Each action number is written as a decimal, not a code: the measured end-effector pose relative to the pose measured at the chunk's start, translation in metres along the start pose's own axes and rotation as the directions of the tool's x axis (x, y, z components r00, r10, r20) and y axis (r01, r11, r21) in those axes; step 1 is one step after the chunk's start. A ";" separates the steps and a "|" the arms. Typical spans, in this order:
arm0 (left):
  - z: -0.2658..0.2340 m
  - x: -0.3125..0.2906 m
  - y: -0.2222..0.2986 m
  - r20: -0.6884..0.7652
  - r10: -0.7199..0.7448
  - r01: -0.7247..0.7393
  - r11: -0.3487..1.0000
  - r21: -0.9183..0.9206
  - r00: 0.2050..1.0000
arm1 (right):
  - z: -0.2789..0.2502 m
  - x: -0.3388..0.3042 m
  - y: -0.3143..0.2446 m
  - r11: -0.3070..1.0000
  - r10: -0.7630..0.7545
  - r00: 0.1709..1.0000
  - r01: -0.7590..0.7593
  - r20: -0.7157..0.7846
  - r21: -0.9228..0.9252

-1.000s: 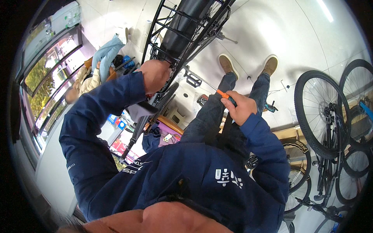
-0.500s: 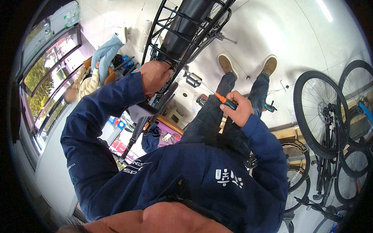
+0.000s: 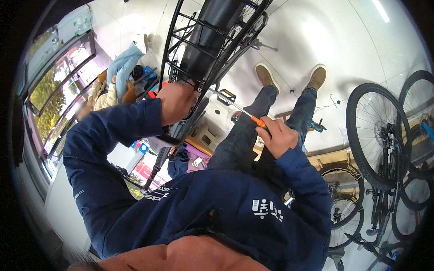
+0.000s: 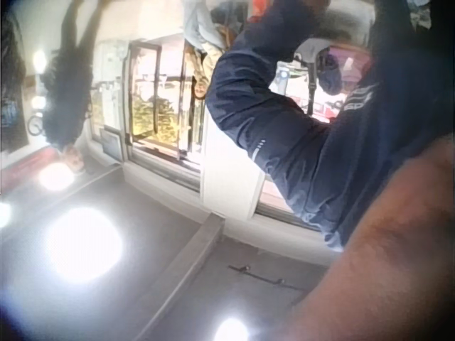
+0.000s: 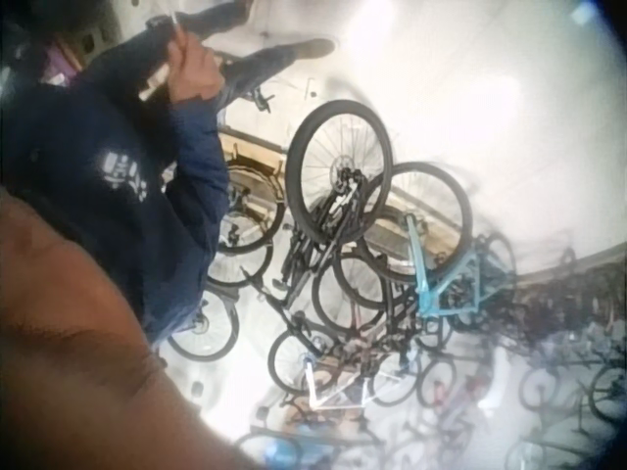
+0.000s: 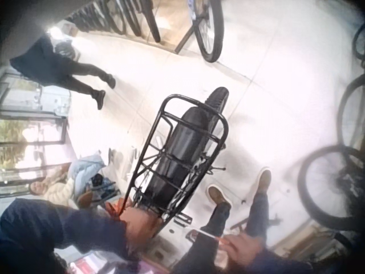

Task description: The person attaches a rear rack to a bicycle, secures it with a screwdriver, and then unpacks a mudguard from plastic packaging. The person positions the mudguard near the rear wheel but does not complete its installation.

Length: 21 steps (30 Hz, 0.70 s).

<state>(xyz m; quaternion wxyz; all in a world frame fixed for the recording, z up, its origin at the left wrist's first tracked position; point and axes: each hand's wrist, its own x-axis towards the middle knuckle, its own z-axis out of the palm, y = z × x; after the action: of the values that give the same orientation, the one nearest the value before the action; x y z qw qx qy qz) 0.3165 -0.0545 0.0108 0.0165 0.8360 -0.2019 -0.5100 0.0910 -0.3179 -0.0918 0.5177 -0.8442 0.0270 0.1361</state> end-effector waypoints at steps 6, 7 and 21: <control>0.006 0.000 -0.005 -0.001 0.016 -0.016 0.999 -0.036 1.000 | 0.007 0.005 0.009 0.913 0.112 0.986 -0.151 0.123 0.378; 0.006 0.000 -0.006 -0.009 0.066 -0.066 0.998 -0.025 0.998 | 0.008 0.007 0.010 0.843 0.156 0.965 -0.241 0.211 0.480; 0.000 -0.001 -0.001 0.072 0.051 -0.057 0.995 0.086 0.996 | -0.001 0.021 0.026 0.535 0.238 0.817 -0.561 0.525 0.631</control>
<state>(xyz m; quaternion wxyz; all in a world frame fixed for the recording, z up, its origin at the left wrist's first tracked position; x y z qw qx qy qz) 0.3164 -0.0533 0.0113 -0.0133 0.8117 -0.2472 -0.5290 0.1063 -0.3283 -0.1192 0.7719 -0.4710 0.1785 0.3878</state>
